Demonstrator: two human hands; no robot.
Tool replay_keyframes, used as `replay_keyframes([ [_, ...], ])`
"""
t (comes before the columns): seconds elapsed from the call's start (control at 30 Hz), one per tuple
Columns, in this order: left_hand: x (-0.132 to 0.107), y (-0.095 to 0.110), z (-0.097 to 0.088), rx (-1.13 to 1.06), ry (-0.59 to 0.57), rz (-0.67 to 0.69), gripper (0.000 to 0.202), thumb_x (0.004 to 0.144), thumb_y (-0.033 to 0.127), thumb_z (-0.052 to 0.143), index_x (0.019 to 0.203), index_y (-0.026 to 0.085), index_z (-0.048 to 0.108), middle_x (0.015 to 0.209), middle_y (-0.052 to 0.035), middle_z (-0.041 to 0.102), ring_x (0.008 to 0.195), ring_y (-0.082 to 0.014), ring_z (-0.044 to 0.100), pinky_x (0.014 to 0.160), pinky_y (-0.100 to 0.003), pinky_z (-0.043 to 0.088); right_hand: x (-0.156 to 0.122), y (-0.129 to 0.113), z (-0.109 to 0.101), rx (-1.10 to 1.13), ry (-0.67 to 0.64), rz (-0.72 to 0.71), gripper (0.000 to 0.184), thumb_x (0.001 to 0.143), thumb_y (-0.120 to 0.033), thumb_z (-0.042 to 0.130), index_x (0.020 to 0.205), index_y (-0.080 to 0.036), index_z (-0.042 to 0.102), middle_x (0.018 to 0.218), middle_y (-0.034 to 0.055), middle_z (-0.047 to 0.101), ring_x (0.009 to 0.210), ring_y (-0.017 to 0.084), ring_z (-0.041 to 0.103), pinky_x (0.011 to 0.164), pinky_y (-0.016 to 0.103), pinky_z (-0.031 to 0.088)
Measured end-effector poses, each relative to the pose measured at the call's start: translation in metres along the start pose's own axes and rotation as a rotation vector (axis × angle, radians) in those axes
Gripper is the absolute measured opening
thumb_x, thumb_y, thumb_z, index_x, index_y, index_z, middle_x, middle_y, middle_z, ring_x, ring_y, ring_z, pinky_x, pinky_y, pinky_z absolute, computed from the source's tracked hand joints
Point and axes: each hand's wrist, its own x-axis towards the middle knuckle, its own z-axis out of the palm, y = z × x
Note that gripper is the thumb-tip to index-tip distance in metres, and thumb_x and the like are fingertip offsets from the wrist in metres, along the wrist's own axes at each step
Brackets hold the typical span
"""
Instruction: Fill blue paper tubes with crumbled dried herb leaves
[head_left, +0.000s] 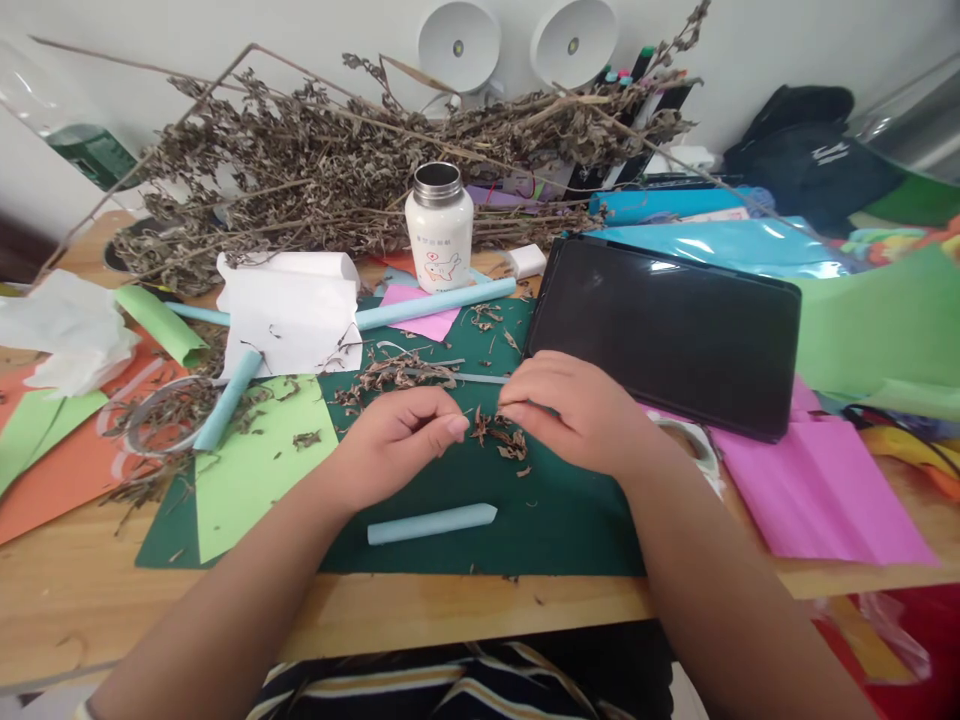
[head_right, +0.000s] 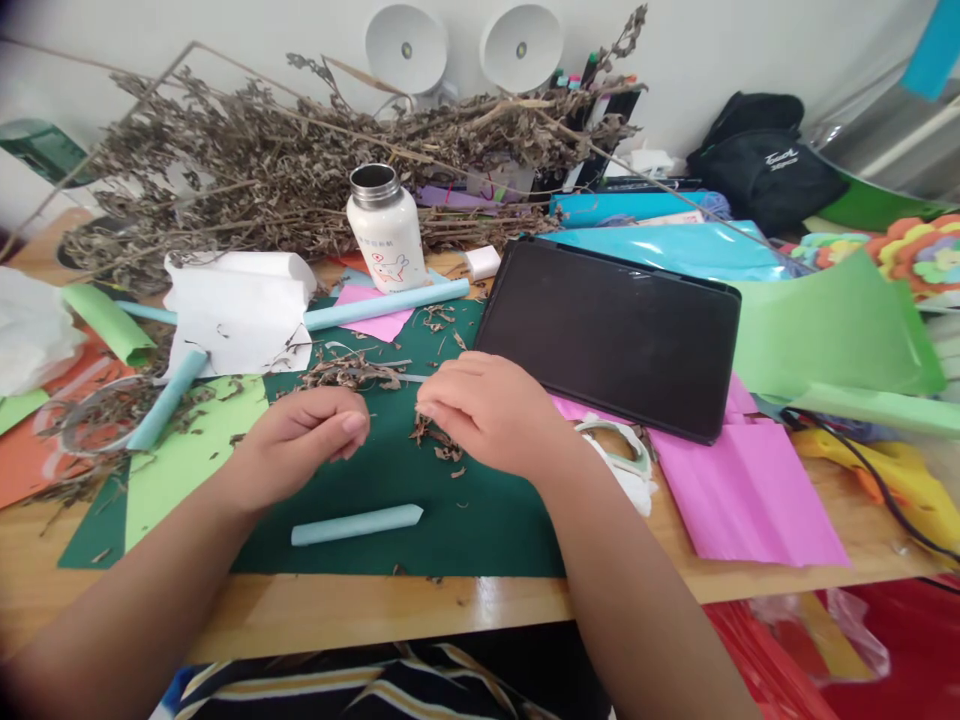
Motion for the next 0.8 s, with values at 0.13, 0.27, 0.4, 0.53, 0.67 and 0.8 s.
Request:
replay_keyframes([
  [0.13,0.002,-0.001,0.008,0.008,-0.002,-0.083,0.029,0.078,0.033,0.046,0.056,0.015,0.049,0.051,0.0034,0.045,0.049,-0.0072,0.041,0.048,-0.018,0.033,0.003,-0.004,0.014,0.028,-0.05,0.009,0.013,0.079,-0.024,0.049,0.088,-0.016,0.054,0.087,0.0056,0.059,0.079,0.016,0.05,0.07,0.028,0.039],
  [0.27,0.002,-0.004,0.011,-0.094,-0.041,-0.16,0.032,0.076,0.036,0.049,0.052,0.015,0.049,0.047,0.0038,0.045,0.042,-0.0059,0.039,0.044,-0.018,0.031,0.006,-0.011,0.022,0.101,-0.015,-0.044,0.01,0.081,-0.017,0.044,0.08,-0.017,0.053,0.08,0.0029,0.061,0.074,0.013,0.051,0.068,0.026,0.04],
  [0.4,0.002,-0.004,0.009,-0.163,-0.059,-0.186,0.03,0.076,0.036,0.049,0.055,0.014,0.051,0.049,0.003,0.048,0.042,-0.0058,0.04,0.044,-0.018,0.032,0.006,-0.011,0.023,0.092,0.05,-0.07,0.013,0.08,-0.012,0.042,0.075,-0.017,0.052,0.072,0.0016,0.06,0.067,0.012,0.049,0.064,0.024,0.039],
  [0.53,0.002,-0.001,0.011,-0.19,-0.027,-0.171,0.02,0.077,0.028,0.046,0.063,0.015,0.053,0.055,0.0025,0.052,0.045,-0.0063,0.043,0.045,-0.018,0.035,0.005,-0.011,0.024,-0.011,0.101,-0.091,0.017,0.078,-0.009,0.039,0.068,-0.016,0.051,0.067,0.0027,0.059,0.063,0.012,0.046,0.061,0.026,0.038],
  [0.67,0.002,-0.001,0.012,-0.151,0.028,-0.158,0.013,0.073,0.018,0.045,0.063,0.015,0.054,0.053,0.0037,0.051,0.045,-0.0062,0.044,0.045,-0.017,0.036,0.007,-0.011,0.024,-0.118,0.131,-0.133,0.018,0.076,-0.006,0.038,0.067,-0.015,0.052,0.067,0.0052,0.059,0.062,0.014,0.047,0.06,0.028,0.039],
  [0.8,0.002,-0.004,0.008,-0.178,0.085,-0.248,0.012,0.07,0.014,0.043,0.062,0.015,0.053,0.049,0.0046,0.049,0.042,-0.0056,0.042,0.042,-0.016,0.034,0.003,-0.008,0.014,-0.156,0.194,-0.098,0.018,0.077,-0.007,0.038,0.071,-0.017,0.052,0.069,0.0042,0.059,0.065,0.014,0.049,0.062,0.028,0.041],
])
